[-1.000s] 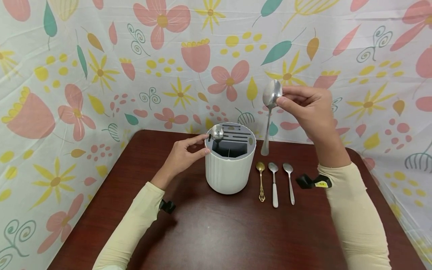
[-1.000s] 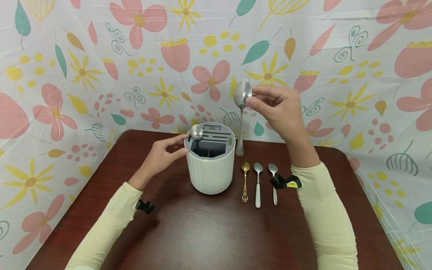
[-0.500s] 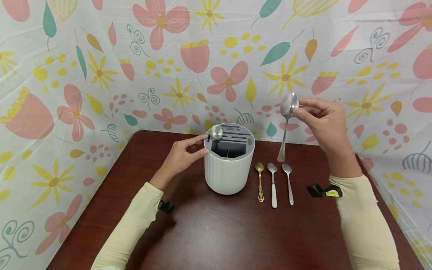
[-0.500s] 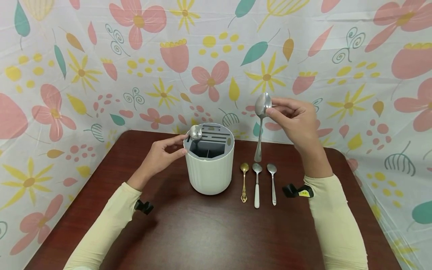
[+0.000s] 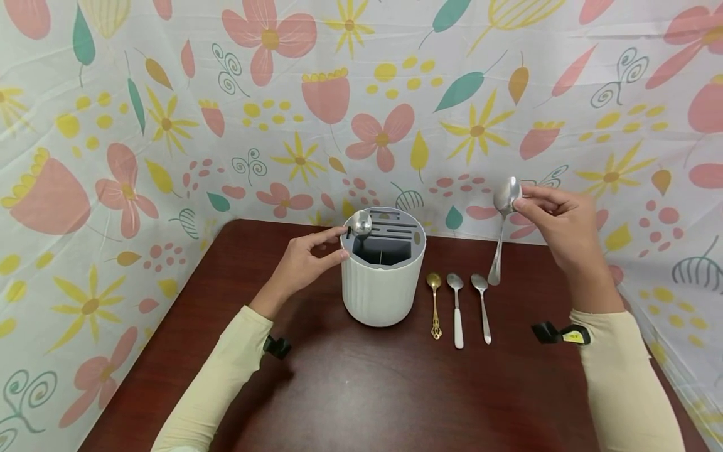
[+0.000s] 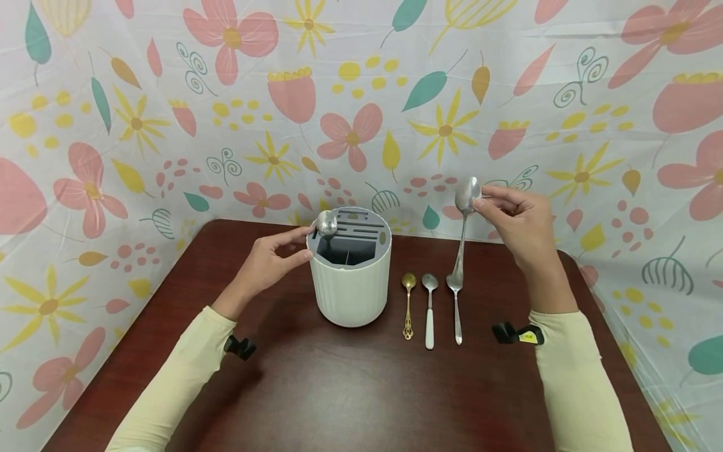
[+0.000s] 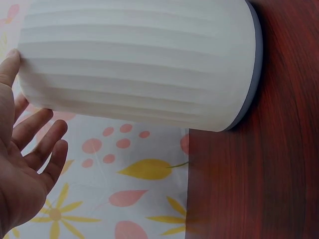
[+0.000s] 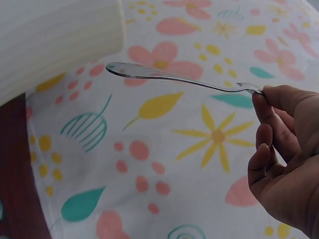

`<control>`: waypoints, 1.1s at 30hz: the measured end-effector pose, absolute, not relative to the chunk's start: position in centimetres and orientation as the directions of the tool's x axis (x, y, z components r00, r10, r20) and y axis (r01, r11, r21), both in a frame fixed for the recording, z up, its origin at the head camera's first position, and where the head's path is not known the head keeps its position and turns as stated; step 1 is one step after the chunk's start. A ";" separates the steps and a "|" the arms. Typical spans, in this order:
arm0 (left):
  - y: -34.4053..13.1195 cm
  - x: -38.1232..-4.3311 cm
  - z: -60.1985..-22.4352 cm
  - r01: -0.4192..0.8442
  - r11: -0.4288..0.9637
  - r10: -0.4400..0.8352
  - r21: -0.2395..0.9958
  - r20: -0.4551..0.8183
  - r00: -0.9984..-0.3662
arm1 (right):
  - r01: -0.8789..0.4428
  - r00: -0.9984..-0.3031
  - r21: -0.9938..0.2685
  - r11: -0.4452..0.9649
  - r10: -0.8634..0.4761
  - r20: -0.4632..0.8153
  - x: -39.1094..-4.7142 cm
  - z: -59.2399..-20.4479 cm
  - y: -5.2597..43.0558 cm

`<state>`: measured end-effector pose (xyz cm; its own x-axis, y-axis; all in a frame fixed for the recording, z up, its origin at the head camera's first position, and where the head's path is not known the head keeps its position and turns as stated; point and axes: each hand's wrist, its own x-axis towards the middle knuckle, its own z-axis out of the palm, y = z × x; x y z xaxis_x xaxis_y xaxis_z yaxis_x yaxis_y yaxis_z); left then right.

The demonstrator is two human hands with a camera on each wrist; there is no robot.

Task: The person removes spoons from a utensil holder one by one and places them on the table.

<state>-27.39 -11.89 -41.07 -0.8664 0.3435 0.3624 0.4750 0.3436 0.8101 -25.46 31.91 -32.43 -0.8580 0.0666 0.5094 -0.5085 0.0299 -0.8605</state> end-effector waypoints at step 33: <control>-11.8 -27.3 -41.2 0.471 0.339 0.337 0.814 0.363 -0.869 | -0.256 -0.935 -0.870 0.421 0.120 0.333 -24.0 -40.9 39.1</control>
<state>-27.34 -11.81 -41.21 -0.8688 0.3371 0.3625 0.4713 0.3392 0.8141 -23.98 39.07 -40.88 -0.9351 0.1202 0.3334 -0.2561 0.4212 -0.8701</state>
